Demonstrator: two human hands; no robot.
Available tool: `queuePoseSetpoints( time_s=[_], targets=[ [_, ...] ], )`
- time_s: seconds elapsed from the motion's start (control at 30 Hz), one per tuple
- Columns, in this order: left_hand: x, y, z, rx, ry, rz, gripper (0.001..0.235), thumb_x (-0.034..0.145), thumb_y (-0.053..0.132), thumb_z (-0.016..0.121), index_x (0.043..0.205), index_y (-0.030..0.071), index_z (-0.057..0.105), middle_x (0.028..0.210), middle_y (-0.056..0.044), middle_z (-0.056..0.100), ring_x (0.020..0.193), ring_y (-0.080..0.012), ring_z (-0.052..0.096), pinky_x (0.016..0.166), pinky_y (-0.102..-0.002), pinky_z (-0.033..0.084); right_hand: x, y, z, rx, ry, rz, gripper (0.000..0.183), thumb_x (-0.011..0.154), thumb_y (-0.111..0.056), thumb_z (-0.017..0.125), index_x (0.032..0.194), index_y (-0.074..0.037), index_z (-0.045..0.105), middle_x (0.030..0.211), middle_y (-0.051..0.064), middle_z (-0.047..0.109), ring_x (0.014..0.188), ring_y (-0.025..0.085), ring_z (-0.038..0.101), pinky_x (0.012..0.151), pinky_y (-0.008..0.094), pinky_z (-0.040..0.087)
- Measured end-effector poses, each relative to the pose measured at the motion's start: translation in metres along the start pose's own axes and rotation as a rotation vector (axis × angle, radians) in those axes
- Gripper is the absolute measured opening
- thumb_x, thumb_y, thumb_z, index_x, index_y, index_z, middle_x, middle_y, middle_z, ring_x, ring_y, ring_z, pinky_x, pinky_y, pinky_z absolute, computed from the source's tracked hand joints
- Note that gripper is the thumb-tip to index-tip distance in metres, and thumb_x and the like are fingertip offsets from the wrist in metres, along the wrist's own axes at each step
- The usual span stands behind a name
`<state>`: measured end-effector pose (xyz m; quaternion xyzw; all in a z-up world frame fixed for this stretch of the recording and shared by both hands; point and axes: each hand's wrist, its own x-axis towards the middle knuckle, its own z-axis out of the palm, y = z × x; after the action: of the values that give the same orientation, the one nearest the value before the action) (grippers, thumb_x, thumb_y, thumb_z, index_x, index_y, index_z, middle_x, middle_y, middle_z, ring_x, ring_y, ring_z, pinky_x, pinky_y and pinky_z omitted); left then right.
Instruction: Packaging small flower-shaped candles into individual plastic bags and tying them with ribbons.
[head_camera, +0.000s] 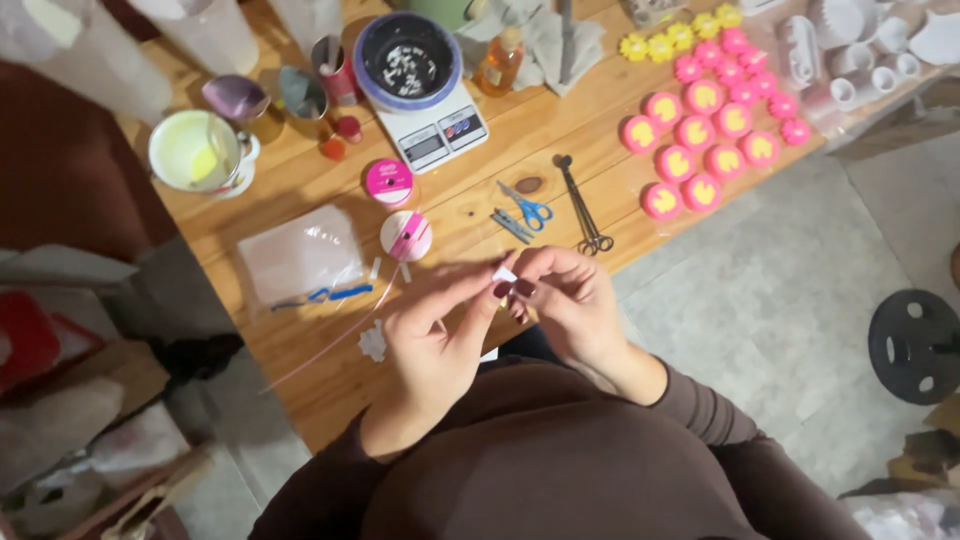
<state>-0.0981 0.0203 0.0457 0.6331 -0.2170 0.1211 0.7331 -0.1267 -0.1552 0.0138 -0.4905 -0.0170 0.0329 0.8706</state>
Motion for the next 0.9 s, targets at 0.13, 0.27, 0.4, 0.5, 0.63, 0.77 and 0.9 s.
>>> queuePoseSetpoints(
  time_s=[0.13, 0.27, 0.4, 0.5, 0.63, 0.77, 0.9],
  targets=[
    [0.006, 0.017, 0.003, -0.057, -0.017, -0.022, 0.016, 0.098, -0.005, 0.073, 0.113, -0.001, 0.072, 0.108, -0.013, 0.077, 0.092, -0.0180, 0.076, 0.081, -0.028, 0.062, -0.006, -0.024, 0.012, -0.076, 0.051, -0.050, 0.002, 0.097, 0.003, 0.067, 0.098, 0.004, 0.068, 0.097, 0.010, 0.071, 0.083, 0.014, 0.067, 0.073, 0.027, 0.055],
    [0.022, 0.050, -0.003, 0.256, -0.065, 0.195, 0.020, 0.093, -0.003, 0.077, 0.112, 0.002, 0.073, 0.101, -0.011, 0.078, 0.083, -0.0179, 0.078, 0.074, -0.027, 0.060, -0.007, -0.076, 0.034, -0.815, 0.020, -0.648, 0.014, 0.092, 0.004, 0.075, 0.103, 0.001, 0.067, 0.102, 0.012, 0.071, 0.087, 0.021, 0.071, 0.077, 0.030, 0.058],
    [0.019, 0.067, -0.001, 0.274, -0.107, 0.223, 0.021, 0.094, -0.003, 0.075, 0.114, 0.003, 0.073, 0.102, -0.009, 0.078, 0.086, -0.0181, 0.079, 0.076, -0.028, 0.062, -0.009, -0.115, 0.046, -1.300, -0.198, -1.008, 0.026, 0.087, 0.004, 0.083, 0.107, 0.001, 0.065, 0.111, 0.017, 0.071, 0.103, 0.032, 0.075, 0.086, 0.038, 0.064],
    [0.018, 0.073, -0.003, 0.333, -0.143, 0.322, 0.022, 0.094, -0.002, 0.075, 0.116, 0.003, 0.072, 0.108, -0.010, 0.077, 0.093, -0.0212, 0.078, 0.080, -0.031, 0.062, -0.005, -0.124, 0.047, -1.320, -0.300, -1.071, 0.031, 0.087, 0.001, 0.086, 0.110, 0.002, 0.065, 0.114, 0.017, 0.070, 0.105, 0.032, 0.075, 0.087, 0.040, 0.065],
    [0.018, 0.081, -0.007, 0.374, -0.210, 0.367, 0.023, 0.093, -0.002, 0.076, 0.115, 0.000, 0.070, 0.113, -0.013, 0.076, 0.097, -0.0227, 0.078, 0.082, -0.031, 0.063, -0.008, -0.123, 0.040, -1.301, -0.377, -1.100, 0.033, 0.088, -0.002, 0.087, 0.112, 0.002, 0.065, 0.117, 0.018, 0.069, 0.105, 0.032, 0.075, 0.086, 0.040, 0.065],
    [0.026, 0.089, -0.007, 0.431, -0.253, 0.552, 0.024, 0.094, -0.003, 0.077, 0.117, -0.007, 0.068, 0.113, -0.019, 0.073, 0.103, -0.0289, 0.078, 0.090, -0.036, 0.064, -0.007, -0.121, 0.036, -1.255, -0.437, -1.118, 0.032, 0.089, -0.004, 0.087, 0.112, 0.002, 0.065, 0.117, 0.019, 0.069, 0.106, 0.034, 0.075, 0.085, 0.040, 0.065],
    [0.026, 0.090, -0.007, 0.499, -0.268, 0.654, 0.024, 0.096, -0.003, 0.078, 0.116, -0.009, 0.067, 0.112, -0.021, 0.073, 0.102, -0.0298, 0.077, 0.088, -0.036, 0.064, -0.008, -0.120, 0.030, -1.203, -0.480, -1.144, 0.030, 0.091, -0.004, 0.083, 0.113, 0.004, 0.065, 0.117, 0.021, 0.068, 0.105, 0.036, 0.074, 0.085, 0.043, 0.067]
  ],
)
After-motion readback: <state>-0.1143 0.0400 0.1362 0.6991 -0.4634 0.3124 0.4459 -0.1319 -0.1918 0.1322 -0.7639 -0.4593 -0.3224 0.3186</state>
